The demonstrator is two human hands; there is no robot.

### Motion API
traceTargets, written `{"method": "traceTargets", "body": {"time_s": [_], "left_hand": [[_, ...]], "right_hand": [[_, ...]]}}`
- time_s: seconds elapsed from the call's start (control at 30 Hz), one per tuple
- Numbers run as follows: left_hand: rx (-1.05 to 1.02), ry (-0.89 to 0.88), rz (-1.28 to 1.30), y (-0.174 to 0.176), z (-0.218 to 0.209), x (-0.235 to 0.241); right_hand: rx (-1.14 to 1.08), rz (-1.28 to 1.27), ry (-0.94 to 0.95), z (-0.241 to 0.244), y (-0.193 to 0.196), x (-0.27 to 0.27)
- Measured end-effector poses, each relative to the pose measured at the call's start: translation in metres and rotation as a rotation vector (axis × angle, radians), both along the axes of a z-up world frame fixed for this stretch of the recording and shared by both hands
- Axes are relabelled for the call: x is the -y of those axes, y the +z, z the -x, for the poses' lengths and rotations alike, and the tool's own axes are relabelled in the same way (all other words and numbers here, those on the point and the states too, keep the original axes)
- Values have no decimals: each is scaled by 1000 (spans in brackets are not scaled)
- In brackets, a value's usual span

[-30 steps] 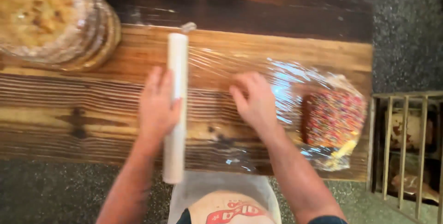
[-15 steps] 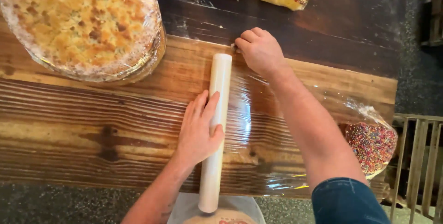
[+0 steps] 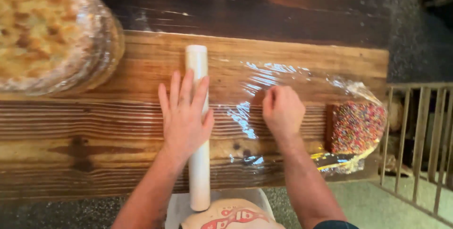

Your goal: The person wraps rectangular baked goods topped with colorful sprinkles using plastic wrap. They pull a sheet of wrap from a roll, place the item on it, fold the wrap around the item, and set the wrapped unit aside. The process repeats for several items on a wooden countertop.

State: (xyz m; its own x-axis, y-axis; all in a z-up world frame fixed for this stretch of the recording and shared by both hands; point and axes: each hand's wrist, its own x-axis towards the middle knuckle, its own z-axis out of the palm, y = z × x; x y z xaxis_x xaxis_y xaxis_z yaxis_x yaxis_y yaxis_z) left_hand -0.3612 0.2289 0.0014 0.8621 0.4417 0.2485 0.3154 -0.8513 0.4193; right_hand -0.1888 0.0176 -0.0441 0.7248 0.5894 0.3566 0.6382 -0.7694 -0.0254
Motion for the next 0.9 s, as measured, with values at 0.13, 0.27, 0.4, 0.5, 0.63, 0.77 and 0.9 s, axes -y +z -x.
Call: {"method": "traceTargets", "body": {"time_s": [0.13,0.27,0.4,0.5,0.63,0.77,0.9], "left_hand": [[30,-171,-250,1,-40,-1],[-501,-288,-253,9,-64,-3],[-656,-337,-224,12,-77,-6],[-636,-356,-245,10,-75,-7],[-703,-391,-232,15,-78,-10],[-760,-407,-187,19,-81,-11],[-771,-408,-186,18,-81,-11]], "right_hand": [[15,16,120,9,-14,14],[-88,-117,117,12,-6,1],[-187,-257,90,10,-3,-38],[-168,-280,27,8,-13,-59],[-129,-204,-123,3,-32,-72],[-133,-185,-157,-1,-34,-79],[-144,-158,-179,-9,-36,-99]]}}
